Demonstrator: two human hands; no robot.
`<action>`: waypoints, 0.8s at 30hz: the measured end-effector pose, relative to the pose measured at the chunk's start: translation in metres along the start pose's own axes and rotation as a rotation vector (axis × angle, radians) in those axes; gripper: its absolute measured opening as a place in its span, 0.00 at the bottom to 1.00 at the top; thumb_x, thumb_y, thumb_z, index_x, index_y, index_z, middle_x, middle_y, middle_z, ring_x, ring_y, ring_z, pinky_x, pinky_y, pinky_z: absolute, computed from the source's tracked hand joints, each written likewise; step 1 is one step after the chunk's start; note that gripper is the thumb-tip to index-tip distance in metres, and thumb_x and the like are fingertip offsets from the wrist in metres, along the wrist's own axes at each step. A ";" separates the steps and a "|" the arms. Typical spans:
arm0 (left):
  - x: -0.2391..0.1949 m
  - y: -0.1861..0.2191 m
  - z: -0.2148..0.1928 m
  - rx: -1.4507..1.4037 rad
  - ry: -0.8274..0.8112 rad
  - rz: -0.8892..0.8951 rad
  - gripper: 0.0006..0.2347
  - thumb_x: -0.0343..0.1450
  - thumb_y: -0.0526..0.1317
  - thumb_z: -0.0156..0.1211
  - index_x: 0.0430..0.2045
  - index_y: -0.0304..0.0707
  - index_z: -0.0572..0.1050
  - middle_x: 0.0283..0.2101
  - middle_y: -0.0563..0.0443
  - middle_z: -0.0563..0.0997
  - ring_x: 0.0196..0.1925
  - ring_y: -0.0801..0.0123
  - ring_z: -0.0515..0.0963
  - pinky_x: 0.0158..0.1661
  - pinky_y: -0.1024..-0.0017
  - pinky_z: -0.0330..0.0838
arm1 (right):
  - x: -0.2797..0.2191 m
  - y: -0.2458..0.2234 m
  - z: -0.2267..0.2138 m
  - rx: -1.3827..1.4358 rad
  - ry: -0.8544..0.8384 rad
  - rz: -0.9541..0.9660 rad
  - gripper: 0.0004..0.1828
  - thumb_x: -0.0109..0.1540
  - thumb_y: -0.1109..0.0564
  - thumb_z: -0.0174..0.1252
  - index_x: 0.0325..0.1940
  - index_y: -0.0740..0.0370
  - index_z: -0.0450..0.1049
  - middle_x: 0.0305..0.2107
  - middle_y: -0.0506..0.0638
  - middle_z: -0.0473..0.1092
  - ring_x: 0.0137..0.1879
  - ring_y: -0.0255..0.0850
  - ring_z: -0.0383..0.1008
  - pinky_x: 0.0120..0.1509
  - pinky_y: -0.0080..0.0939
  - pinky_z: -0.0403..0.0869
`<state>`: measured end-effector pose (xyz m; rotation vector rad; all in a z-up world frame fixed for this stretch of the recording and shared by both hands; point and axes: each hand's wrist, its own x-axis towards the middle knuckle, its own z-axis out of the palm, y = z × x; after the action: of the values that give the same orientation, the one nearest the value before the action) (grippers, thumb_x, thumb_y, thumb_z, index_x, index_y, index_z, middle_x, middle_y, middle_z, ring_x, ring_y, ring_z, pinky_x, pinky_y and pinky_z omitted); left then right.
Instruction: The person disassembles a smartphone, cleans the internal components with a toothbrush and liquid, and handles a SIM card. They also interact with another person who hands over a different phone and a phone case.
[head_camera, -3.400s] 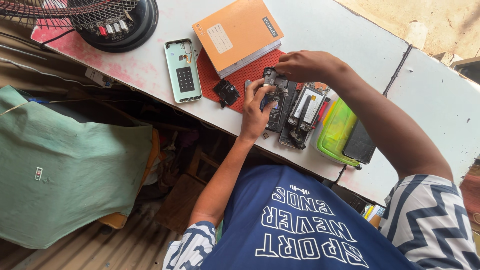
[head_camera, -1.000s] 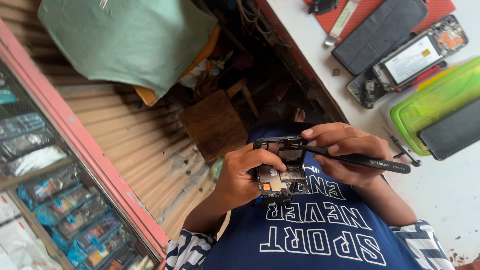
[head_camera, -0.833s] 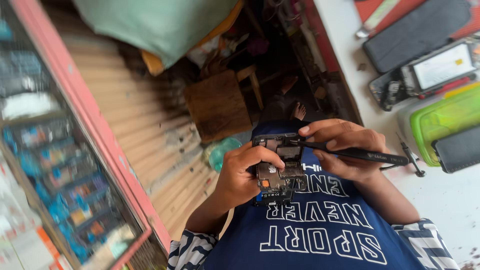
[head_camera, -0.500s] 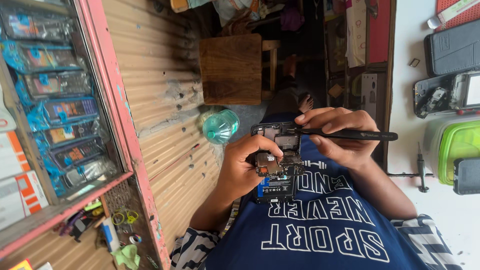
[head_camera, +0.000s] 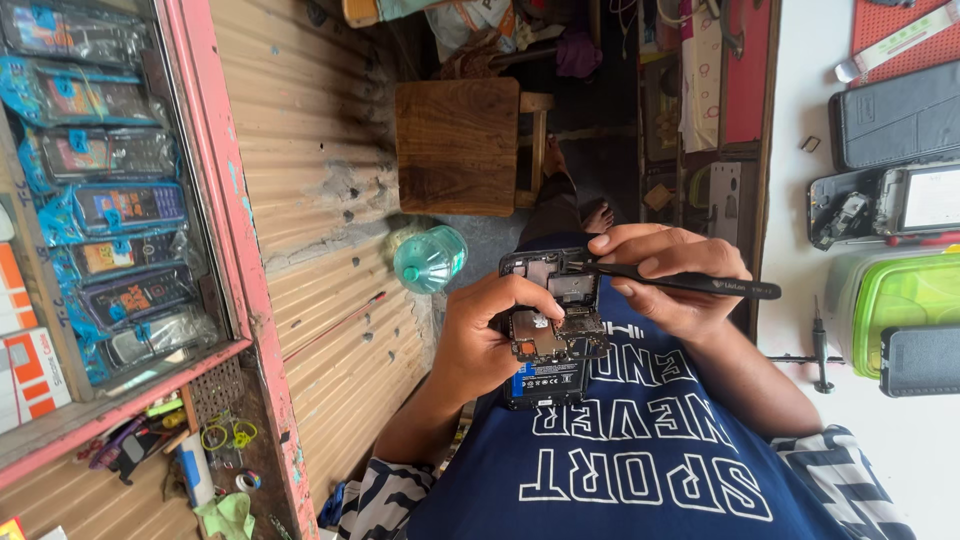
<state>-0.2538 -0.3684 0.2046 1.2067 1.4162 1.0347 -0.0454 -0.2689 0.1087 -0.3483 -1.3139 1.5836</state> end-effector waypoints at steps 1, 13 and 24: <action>0.002 -0.001 0.000 -0.019 -0.005 -0.006 0.08 0.67 0.30 0.72 0.35 0.37 0.78 0.37 0.54 0.82 0.38 0.76 0.82 0.38 0.79 0.73 | 0.000 0.001 0.001 -0.012 0.010 -0.013 0.15 0.62 0.65 0.66 0.46 0.63 0.67 0.40 0.63 0.76 0.58 0.58 0.80 0.60 0.59 0.81; 0.015 -0.014 -0.006 -0.151 -0.060 0.006 0.07 0.67 0.34 0.72 0.34 0.37 0.78 0.34 0.55 0.82 0.37 0.77 0.81 0.38 0.79 0.72 | 0.000 0.010 -0.001 -0.235 0.027 -0.160 0.12 0.57 0.71 0.68 0.34 0.65 0.70 0.36 0.57 0.76 0.54 0.56 0.80 0.55 0.54 0.84; 0.016 -0.022 -0.005 -0.161 -0.057 -0.008 0.07 0.67 0.33 0.72 0.33 0.37 0.79 0.34 0.54 0.83 0.36 0.78 0.82 0.37 0.80 0.73 | -0.001 0.016 0.001 -0.317 0.063 -0.217 0.15 0.56 0.71 0.69 0.39 0.67 0.68 0.36 0.62 0.76 0.53 0.55 0.81 0.54 0.53 0.84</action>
<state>-0.2631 -0.3559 0.1821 1.1032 1.2678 1.0795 -0.0542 -0.2689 0.0948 -0.4304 -1.5025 1.1761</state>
